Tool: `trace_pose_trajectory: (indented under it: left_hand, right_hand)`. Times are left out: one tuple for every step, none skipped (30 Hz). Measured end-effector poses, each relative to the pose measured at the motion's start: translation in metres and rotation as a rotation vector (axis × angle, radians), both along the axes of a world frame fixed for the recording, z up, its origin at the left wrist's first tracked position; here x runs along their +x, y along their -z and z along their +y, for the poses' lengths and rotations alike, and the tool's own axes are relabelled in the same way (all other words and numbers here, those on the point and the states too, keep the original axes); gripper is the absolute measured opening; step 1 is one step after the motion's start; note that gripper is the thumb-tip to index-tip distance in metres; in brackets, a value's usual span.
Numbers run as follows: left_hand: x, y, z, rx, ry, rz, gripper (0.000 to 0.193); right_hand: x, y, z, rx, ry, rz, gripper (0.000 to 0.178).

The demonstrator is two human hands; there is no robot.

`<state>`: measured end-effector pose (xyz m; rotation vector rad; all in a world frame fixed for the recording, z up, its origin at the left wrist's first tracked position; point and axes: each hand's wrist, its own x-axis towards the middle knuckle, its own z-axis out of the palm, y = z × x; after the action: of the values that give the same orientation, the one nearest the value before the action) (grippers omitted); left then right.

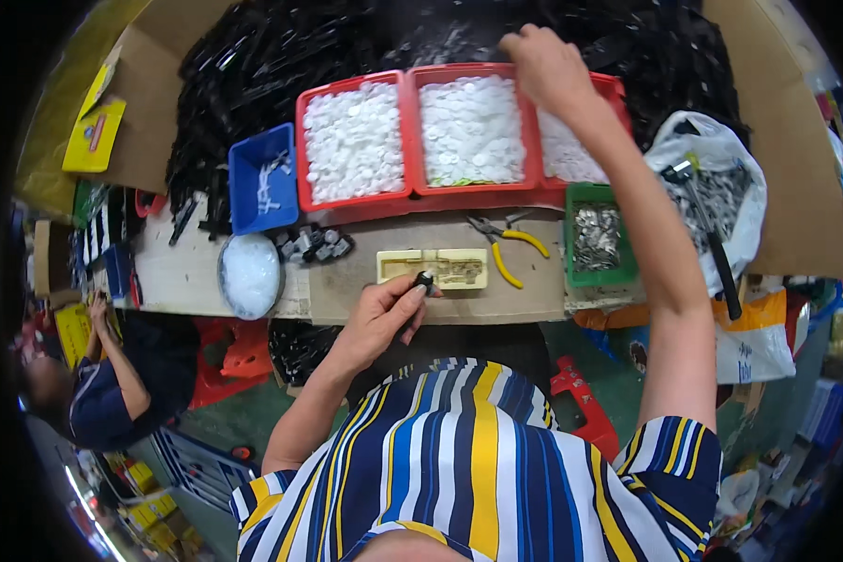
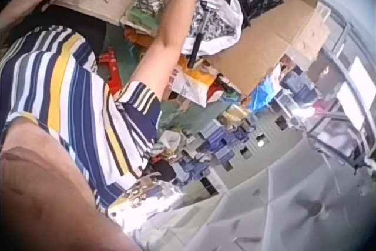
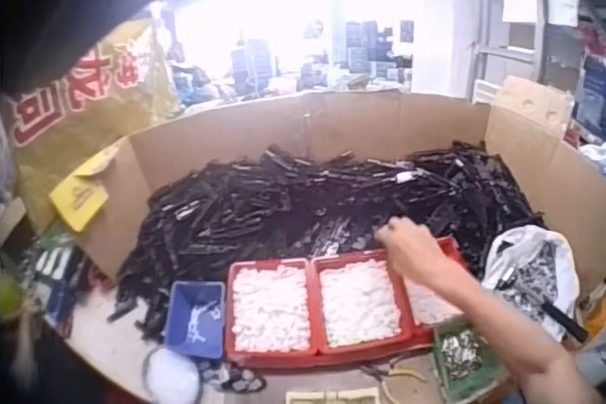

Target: The person assembles small lock mechanisms at a workbench. They pick up a white plastic component and a metal pin, insert the pin into the component, and use pliers to secure it. The person repeats this process for multiple units, placing the finished assemblies into a container.

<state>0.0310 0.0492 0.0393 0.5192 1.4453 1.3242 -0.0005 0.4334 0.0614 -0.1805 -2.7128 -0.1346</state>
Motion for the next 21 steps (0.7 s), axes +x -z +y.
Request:
trace_pose_trajectory:
  left_hand:
    - [0.001,-0.004,-0.003,-0.006,0.004,0.036,0.032]
    - [0.002,-0.008,-0.007,-0.018,-0.007,0.068,0.03]
    - [0.003,-0.009,-0.014,-0.041,-0.033,0.096,0.029]
    - [0.004,-0.007,-0.021,-0.037,-0.036,0.075,0.027]
    - [0.006,0.001,-0.029,0.01,-0.07,0.189,0.028]
    - [0.004,0.001,-0.036,-0.029,-0.057,0.228,0.031]
    - [0.007,0.003,-0.045,-0.002,-0.121,0.353,0.033]
    - [0.01,0.002,-0.056,-0.025,-0.173,0.374,0.034]
    - [0.01,0.003,-0.067,-0.022,-0.191,0.395,0.034]
    - [0.014,0.011,-0.079,-0.025,-0.251,0.434,0.034]
    - [0.017,0.021,-0.091,-0.024,-0.299,0.475,0.034]
    - [0.019,0.028,-0.103,-0.083,-0.332,0.445,0.034]
    - [0.022,0.034,-0.116,-0.109,-0.394,0.438,0.034]
    - [0.023,0.039,-0.129,-0.171,-0.45,0.467,0.033]
    - [0.025,0.044,-0.143,-0.228,-0.499,0.495,0.033]
    - [0.024,0.051,-0.158,-0.335,-0.511,0.45,0.033]
    - [0.027,0.071,-0.172,-0.335,-0.605,0.481,0.033]
    - [0.027,0.091,-0.189,-0.405,-0.645,0.48,0.033]
    - [0.028,0.113,-0.204,-0.455,-0.719,0.543,0.031]
    - [0.027,0.136,-0.222,-0.507,-0.743,0.513,0.03]
    - [0.028,0.165,-0.238,-0.56,-0.818,0.507,0.031]
  right_hand:
    - [-0.022,0.003,0.008,-0.032,0.051,-0.072,0.025]
    - [-0.039,0.005,0.016,-0.045,0.036,-0.132,0.023]
    - [-0.047,0.008,0.022,-0.1,-0.033,-0.118,0.023]
    - [-0.058,0.015,0.037,-0.163,0.007,-0.218,0.029]
    - [-0.066,0.014,0.039,-0.23,0.019,-0.27,0.035]
    - [-0.071,0.023,0.054,-0.308,-0.04,-0.268,0.042]
    - [-0.081,0.022,0.062,-0.285,0.029,-0.375,0.046]
    - [-0.085,0.028,0.073,-0.231,0.028,-0.332,0.049]
    - [-0.08,0.02,0.083,-0.264,0.063,-0.358,0.052]
    - [-0.079,0.019,0.095,-0.322,0.113,-0.364,0.054]
    - [-0.076,0.026,0.12,-0.285,0.056,-0.312,0.047]
    - [-0.075,0.026,0.14,-0.301,0.043,-0.283,0.046]
    - [-0.069,0.024,0.152,-0.327,0.041,-0.267,0.045]
    - [-0.06,0.02,0.165,-0.355,0.045,-0.253,0.044]
    - [-0.052,0.013,0.173,-0.38,0.047,-0.24,0.043]
    - [-0.042,0.008,0.181,-0.407,0.047,-0.227,0.042]
    - [-0.032,0.002,0.188,-0.432,0.053,-0.211,0.041]
    - [-0.023,-0.005,0.193,-0.455,0.052,-0.198,0.041]
    - [-0.016,-0.01,0.198,-0.473,0.051,-0.189,0.04]
    - [-0.009,-0.013,0.204,-0.488,0.049,-0.186,0.039]
    - [-0.001,-0.017,0.207,-0.503,0.049,-0.181,0.039]
